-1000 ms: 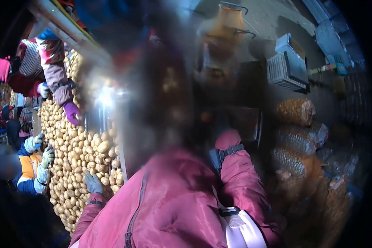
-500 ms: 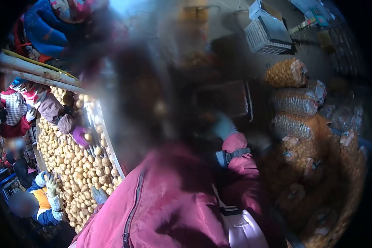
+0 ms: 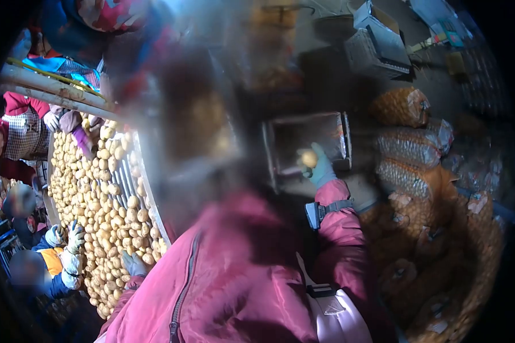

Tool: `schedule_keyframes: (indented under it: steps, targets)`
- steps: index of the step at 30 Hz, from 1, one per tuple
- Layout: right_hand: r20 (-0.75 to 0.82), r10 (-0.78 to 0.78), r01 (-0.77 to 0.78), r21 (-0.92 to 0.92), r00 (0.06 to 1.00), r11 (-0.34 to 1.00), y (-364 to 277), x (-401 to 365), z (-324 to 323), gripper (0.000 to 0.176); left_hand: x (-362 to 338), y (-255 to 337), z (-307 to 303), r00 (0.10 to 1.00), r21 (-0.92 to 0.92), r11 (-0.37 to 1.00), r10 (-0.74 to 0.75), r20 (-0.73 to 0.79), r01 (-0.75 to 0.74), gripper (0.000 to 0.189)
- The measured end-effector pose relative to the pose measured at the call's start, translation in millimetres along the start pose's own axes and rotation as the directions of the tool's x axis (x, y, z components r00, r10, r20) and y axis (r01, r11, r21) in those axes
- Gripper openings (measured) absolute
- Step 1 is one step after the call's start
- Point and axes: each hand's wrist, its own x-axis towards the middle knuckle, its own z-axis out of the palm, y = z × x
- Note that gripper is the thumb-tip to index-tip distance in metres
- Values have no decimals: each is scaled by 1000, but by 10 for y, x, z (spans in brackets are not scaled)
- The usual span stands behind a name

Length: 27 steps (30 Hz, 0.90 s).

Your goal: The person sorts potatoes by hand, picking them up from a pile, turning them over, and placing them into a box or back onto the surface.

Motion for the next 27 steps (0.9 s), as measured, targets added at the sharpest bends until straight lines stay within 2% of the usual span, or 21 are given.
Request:
schedule_keyframes:
  steps: [2, 4, 6, 7, 8, 10, 13, 17, 18, 20, 22, 24, 26, 27]
  targets:
    - [137, 0, 6, -38, 991, 999, -19, -70, 255, 56, -30, 52, -30, 999, 18, 999, -35, 16, 34, 66]
    - [170, -30, 50, -110, 985, 993, -2, -142, 523, 56, -41, 72, -11, 1000, 19, 999, -25, -14, 26, 66]
    - [208, 21, 9, -143, 978, 990, 12, -190, 786, 55, -52, 74, 7, 999, 66, 997, -46, -14, 47, 66]
    - [292, 41, -4, -125, 956, 992, 22, -221, 929, 53, -43, 65, 39, 998, 47, 997, -66, -17, 67, 67]
    - [304, 83, -34, -163, 949, 986, 23, -210, 1044, 51, -53, 91, 41, 996, 58, 994, -90, -19, 91, 69]
    - [330, 101, -2, -286, 939, 958, 58, -204, 1283, 55, -96, 155, 31, 994, 58, 994, -92, -61, 96, 69]
    - [393, 115, 45, -375, 912, 926, 144, -208, 1640, 52, -103, 153, 71, 992, 66, 994, -75, -105, 82, 67]
    - [525, 210, -3, -366, 825, 930, 258, -115, 2044, 46, -147, 203, 162, 980, 28, 996, -76, -182, 83, 68]
    - [524, 180, 55, -401, 832, 914, 284, -89, 2145, 46, -139, 176, 229, 975, 0, 994, -107, -193, 109, 69]
    - [521, 244, -8, -415, 818, 910, 291, -42, 2389, 42, -70, 138, 256, 986, -7, 990, -140, -95, 140, 70]
    - [526, 251, 28, -465, 813, 885, 276, -8, 2567, 43, -57, -175, 835, 990, 414, 906, -33, -140, 89, 70]
    - [512, 325, -31, -501, 795, 865, 269, 36, 2737, 45, -147, -24, 814, 980, 345, 927, -85, -181, 145, 70]
    - [489, 334, -26, -535, 806, 845, 316, 14, 2922, 46, -217, 129, 704, 952, 101, 984, -110, -287, 144, 70]
    - [497, 347, -30, -538, 795, 842, 346, 29, 2992, 46, -241, 190, 596, 959, 25, 992, -112, -260, 122, 70]
